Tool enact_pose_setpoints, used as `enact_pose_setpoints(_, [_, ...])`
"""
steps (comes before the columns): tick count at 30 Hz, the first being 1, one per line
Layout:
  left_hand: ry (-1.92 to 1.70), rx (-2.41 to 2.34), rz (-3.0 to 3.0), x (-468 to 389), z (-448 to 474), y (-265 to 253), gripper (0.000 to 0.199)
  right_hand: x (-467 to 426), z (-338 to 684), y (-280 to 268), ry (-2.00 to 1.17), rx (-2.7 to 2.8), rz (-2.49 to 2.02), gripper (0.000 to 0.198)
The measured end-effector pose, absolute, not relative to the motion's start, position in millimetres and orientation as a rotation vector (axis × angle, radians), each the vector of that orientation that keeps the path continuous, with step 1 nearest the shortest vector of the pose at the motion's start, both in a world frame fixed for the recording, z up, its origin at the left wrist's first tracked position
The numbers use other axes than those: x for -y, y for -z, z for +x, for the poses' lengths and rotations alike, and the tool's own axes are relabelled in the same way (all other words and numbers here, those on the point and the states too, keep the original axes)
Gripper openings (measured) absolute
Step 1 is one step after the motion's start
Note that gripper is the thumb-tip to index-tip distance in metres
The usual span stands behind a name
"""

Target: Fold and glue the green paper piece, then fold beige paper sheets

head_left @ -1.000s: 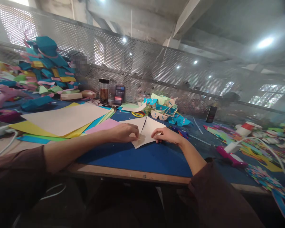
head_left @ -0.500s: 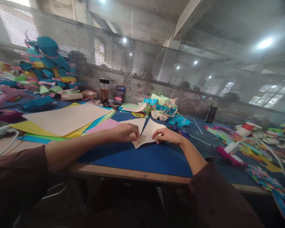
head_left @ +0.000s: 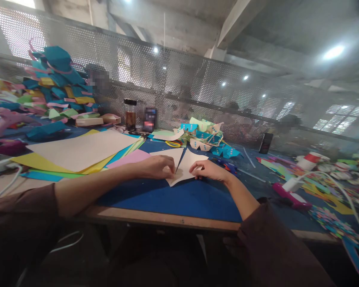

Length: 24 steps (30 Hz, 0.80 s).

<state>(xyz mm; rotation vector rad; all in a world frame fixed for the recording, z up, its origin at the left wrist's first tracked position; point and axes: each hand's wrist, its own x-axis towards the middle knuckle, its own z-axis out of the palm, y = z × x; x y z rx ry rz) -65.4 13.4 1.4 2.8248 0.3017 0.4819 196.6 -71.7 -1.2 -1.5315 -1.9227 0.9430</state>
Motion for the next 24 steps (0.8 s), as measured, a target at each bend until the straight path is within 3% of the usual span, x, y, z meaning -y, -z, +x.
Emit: enact_pose_setpoints(24, [-0.444, -0.334, 2.801, -7.5, -66.6, -8.0, 0.013, 71.8, 200.3, 1.5, -0.975, 1.883, -1.529, 0.027])
